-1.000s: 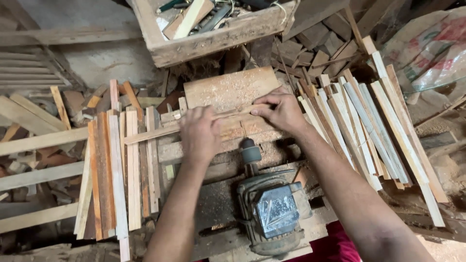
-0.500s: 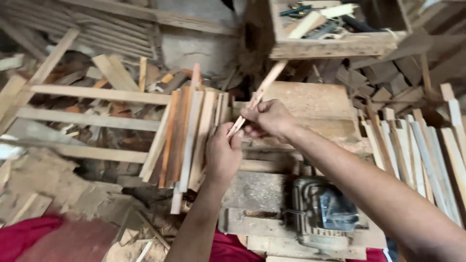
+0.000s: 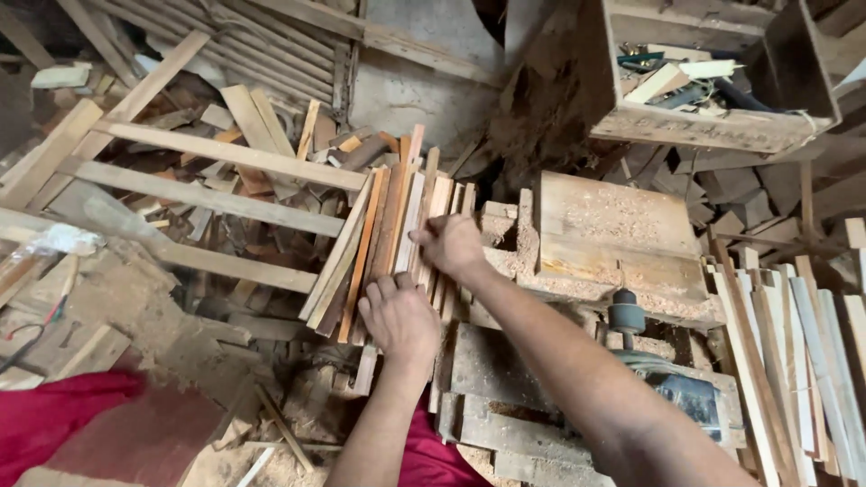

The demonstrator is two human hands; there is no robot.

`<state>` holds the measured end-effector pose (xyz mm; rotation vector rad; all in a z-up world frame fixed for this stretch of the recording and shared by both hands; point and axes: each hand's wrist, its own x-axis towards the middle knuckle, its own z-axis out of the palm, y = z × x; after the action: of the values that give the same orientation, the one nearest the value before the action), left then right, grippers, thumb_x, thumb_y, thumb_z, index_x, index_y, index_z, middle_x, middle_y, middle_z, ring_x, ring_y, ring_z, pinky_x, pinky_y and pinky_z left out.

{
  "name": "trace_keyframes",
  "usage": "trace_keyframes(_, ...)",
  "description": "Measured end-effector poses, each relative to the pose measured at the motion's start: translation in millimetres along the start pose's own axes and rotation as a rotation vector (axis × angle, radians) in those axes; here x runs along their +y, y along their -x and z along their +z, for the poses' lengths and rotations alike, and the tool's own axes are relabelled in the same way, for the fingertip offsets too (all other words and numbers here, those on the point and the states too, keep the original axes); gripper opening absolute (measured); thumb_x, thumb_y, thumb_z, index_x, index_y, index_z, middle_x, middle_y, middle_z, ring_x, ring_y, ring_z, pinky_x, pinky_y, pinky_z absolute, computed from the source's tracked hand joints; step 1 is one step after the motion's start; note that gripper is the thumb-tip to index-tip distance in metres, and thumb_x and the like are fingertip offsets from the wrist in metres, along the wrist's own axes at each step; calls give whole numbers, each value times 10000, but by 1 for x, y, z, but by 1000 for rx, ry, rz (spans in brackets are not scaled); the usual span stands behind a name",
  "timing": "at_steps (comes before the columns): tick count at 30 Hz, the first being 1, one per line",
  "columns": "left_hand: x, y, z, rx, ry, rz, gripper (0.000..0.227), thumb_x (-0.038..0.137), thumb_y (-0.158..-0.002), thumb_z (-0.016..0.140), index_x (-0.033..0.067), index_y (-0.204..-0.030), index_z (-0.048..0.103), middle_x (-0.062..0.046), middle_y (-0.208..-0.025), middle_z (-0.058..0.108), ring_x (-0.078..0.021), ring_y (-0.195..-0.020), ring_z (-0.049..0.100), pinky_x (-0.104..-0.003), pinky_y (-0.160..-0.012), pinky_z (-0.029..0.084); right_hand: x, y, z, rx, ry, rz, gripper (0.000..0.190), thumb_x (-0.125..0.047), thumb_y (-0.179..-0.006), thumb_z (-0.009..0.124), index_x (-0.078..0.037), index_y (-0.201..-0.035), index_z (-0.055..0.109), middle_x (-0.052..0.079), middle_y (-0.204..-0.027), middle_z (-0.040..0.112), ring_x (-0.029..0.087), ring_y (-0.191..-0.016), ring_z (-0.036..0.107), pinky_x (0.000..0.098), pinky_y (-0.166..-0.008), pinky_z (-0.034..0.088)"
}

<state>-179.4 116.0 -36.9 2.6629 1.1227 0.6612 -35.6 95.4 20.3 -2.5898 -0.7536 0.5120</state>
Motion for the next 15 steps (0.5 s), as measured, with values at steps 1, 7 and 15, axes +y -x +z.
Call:
trace_keyframes(1, 0, -2, -2, 1, 6, 5, 295, 356, -887, 673, 98, -1030, 682, -99, -935, 607, -334, -925, 585, -460, -769, 414, -3, 3, -6, 6, 2, 4, 511, -595, -880, 701, -236, -1241, 736, 74, -1075, 783, 291, -1092, 721, 404, -919, 613)
trace_keyframes(7, 26, -11, -35, 113, 74, 123, 288, 306, -765, 756, 111, -968, 696, -108, -861, 584, -349, -869, 572, -471, -769, 425, 27, -7, -34, -76, -83, -32, 413, -504, -900, 719, -243, -1219, 747, 38, -1117, 784, 262, -1162, 699, 415, -1005, 574)
trace_keyframes(15, 177, -27, -52, -114, 565, 516, 314, 260, -907, 702, 98, -1176, 711, -138, -1000, 645, -366, -1007, 625, -463, -883, 492, 167, 87, -196, 83, -332, -77, 210, -335, -834, 810, -219, -1009, 819, 36, -779, 779, 172, -830, 732, 346, -823, 586)
